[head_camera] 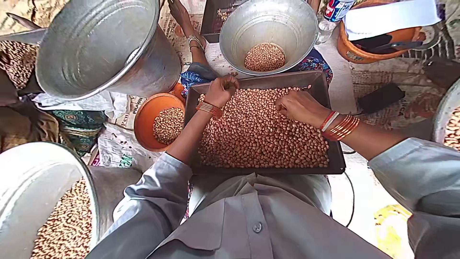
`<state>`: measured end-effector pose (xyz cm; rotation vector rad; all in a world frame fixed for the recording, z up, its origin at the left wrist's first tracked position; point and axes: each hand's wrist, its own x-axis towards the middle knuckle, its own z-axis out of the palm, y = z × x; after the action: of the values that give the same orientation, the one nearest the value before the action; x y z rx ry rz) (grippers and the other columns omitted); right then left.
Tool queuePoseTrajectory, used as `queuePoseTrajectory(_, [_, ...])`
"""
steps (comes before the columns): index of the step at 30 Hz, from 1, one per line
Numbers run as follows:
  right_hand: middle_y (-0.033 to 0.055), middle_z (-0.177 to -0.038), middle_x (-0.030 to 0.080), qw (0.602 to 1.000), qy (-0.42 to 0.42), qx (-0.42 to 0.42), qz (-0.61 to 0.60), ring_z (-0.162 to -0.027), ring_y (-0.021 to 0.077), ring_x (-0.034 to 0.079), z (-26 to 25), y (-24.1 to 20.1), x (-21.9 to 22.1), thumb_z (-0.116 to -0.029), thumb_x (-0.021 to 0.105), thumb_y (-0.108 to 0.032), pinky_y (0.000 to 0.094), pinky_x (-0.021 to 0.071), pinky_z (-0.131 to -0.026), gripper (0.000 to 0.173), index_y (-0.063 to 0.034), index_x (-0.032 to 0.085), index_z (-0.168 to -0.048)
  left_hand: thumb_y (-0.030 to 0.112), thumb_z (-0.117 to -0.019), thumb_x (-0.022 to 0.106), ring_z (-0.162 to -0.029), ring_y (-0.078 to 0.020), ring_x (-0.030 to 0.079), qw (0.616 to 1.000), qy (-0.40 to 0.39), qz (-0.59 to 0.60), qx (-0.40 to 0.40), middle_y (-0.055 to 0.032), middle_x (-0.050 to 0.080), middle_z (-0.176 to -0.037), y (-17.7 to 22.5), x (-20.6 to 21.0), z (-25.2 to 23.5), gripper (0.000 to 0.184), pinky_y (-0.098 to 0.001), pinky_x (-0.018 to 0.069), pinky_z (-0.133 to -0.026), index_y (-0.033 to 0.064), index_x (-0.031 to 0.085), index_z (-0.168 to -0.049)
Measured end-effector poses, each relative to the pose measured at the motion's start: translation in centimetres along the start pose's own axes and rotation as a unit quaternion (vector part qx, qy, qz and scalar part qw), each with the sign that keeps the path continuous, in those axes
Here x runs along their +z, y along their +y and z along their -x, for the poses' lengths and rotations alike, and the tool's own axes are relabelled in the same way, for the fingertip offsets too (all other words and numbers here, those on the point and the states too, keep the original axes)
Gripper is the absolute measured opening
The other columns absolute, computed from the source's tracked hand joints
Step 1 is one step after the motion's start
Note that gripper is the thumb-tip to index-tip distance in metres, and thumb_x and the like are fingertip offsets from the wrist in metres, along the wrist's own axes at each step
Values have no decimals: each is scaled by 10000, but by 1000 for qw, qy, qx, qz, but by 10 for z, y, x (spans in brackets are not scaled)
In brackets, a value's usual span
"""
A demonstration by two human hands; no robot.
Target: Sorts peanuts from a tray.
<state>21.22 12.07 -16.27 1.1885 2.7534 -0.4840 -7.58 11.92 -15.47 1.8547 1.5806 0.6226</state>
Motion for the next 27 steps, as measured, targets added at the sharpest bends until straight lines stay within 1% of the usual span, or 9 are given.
queuePoseTrajectory(3, [167,-882,702,1000,-5,-5,14,-880,386,692,-1,-2,2,-976,627,-77,561,526,-740,119,-63,735,-1024,71,-970,574,-798,-320,683,990,1,-140,17,-150,710,-857,15,11,-9,223,-551,537,-779,37,720,-1135])
queuePoseTrajectory(5, [164,-892,705,1000,-6,-4,18,-882,385,696,-1,-2,4,-970,633,-86,560,532,-739,118,-58,731,-1028,71,-996,567,-974,-412,711,978,-16,-209,3,-203,738,-1020,18,25,-13,251,-629,535,-881,63,724,-1191])
queuePoseTrajectory(9, [107,-858,702,999,4,35,-38,-858,327,687,-4,6,-9,-935,671,-178,540,520,-728,110,-106,731,-993,102,-1006,586,-1150,-416,675,968,-21,-250,-17,-195,714,-1205,9,41,-17,237,-632,509,-985,75,724,-1196])
queuePoseTrajectory(13, [117,-942,673,986,63,87,-131,-903,293,657,-4,21,-40,-962,645,-159,510,504,-784,136,-76,651,-1070,128,-981,628,-1074,-425,698,976,3,-216,5,-209,734,-1110,-3,42,-15,210,-648,521,-936,60,736,-1147])
queuePoseTrajectory(17, [95,-872,699,995,-80,37,-42,-844,280,664,2,27,-52,-964,685,-179,520,508,-769,130,-107,747,-1053,103,-946,691,-845,-341,694,991,-10,-133,-14,-183,722,-922,1,41,-10,234,-567,542,-839,55,719,-1174])
queuePoseTrajectory(20, [84,-843,704,984,-173,-28,20,-827,283,678,7,25,-39,-904,783,-227,529,531,-742,126,-130,780,-985,128,-998,651,-620,-94,511,993,-115,15,-15,-24,612,-745,29,53,7,143,-314,467,-637,48,708,-1102])
queuePoseTrajectory(23, [86,-830,691,981,-179,-62,37,-819,289,671,11,18,-25,-868,805,-201,527,534,-738,114,-119,766,-936,134,-1071,539,-536,-7,418,934,-303,173,-73,8,617,-780,63,73,30,204,-180,333,-488,29,687,-1166])
queuePoseTrajectory(25, [91,-820,673,981,-180,-62,46,-813,292,663,12,13,-22,-878,797,-185,515,530,-730,125,-99,752,-956,138,-1081,517,-563,-28,459,929,-326,153,-90,-9,618,-798,62,83,29,215,-197,375,-511,34,679,-1176])
queuePoseTrajectory(27, [89,-832,669,979,-191,-50,49,-822,286,662,12,9,-21,-911,761,-172,501,532,-732,104,-96,745,-980,148,-1074,537,-797,-128,621,964,-252,43,-78,-77,701,-966,46,81,19,213,-334,517,-741,49,695,-1177])
